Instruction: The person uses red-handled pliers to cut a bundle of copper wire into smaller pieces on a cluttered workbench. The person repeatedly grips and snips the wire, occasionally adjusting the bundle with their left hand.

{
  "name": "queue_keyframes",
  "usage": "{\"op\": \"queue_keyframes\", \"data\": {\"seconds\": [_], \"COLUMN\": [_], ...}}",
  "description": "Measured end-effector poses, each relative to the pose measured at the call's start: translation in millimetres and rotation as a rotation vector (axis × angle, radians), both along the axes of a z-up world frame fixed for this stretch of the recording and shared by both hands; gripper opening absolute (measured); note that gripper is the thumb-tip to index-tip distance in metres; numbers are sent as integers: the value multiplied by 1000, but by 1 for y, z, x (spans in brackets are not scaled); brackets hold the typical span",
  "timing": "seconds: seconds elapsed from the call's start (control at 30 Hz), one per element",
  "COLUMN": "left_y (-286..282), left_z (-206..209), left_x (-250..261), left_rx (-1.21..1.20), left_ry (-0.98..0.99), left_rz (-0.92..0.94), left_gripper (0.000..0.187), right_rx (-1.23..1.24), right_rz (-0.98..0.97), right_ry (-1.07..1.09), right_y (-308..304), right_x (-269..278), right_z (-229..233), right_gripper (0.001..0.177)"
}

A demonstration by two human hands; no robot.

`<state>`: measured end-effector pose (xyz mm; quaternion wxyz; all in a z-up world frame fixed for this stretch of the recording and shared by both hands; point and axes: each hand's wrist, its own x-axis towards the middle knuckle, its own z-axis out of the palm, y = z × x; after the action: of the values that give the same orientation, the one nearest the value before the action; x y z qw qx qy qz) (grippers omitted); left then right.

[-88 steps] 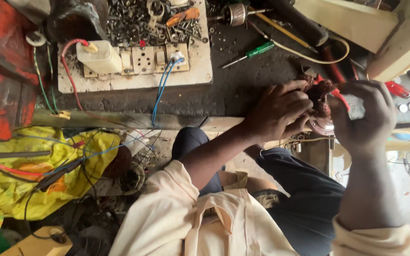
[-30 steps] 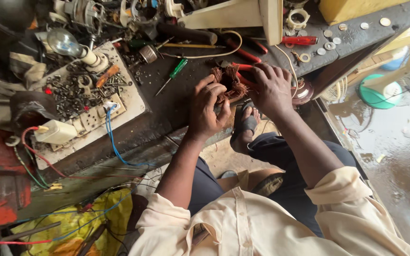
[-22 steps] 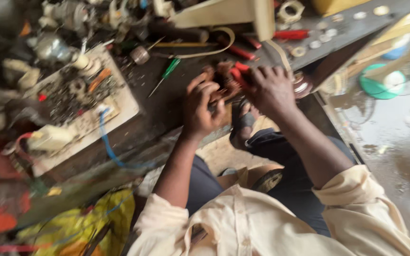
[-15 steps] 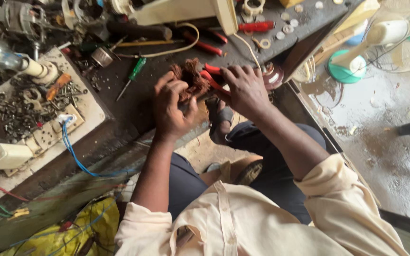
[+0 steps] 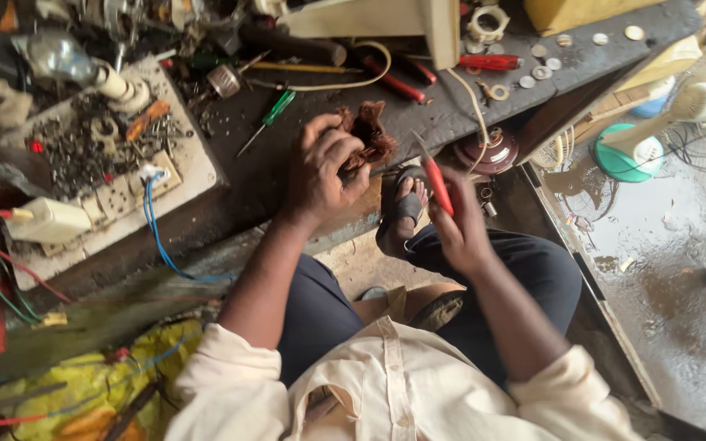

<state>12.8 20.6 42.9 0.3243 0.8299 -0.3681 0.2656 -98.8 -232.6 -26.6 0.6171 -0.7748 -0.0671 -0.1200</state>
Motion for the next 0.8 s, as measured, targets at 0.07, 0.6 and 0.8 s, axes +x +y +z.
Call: {"op": "queue_keyframes", "data": {"seconds": [0.07,0.6,0.8], "left_y": [3,1,0], "left_z": [3,-1,-3], "left_x": [0,-3,0], "left_rx": [40,2,-57], "left_ry": [-15,-18,87], "left_rz": [5,-4,-73], "left_gripper": [29,28,28], "right_rx": [255,237,151], "right_rz": [71,245,259], "right_ry": [126,501,465], "right_y": [14,54,48], "right_x": [-27,-45,-45], "right_z": [-45,-65,-8], "right_gripper": [42,49,48]}}
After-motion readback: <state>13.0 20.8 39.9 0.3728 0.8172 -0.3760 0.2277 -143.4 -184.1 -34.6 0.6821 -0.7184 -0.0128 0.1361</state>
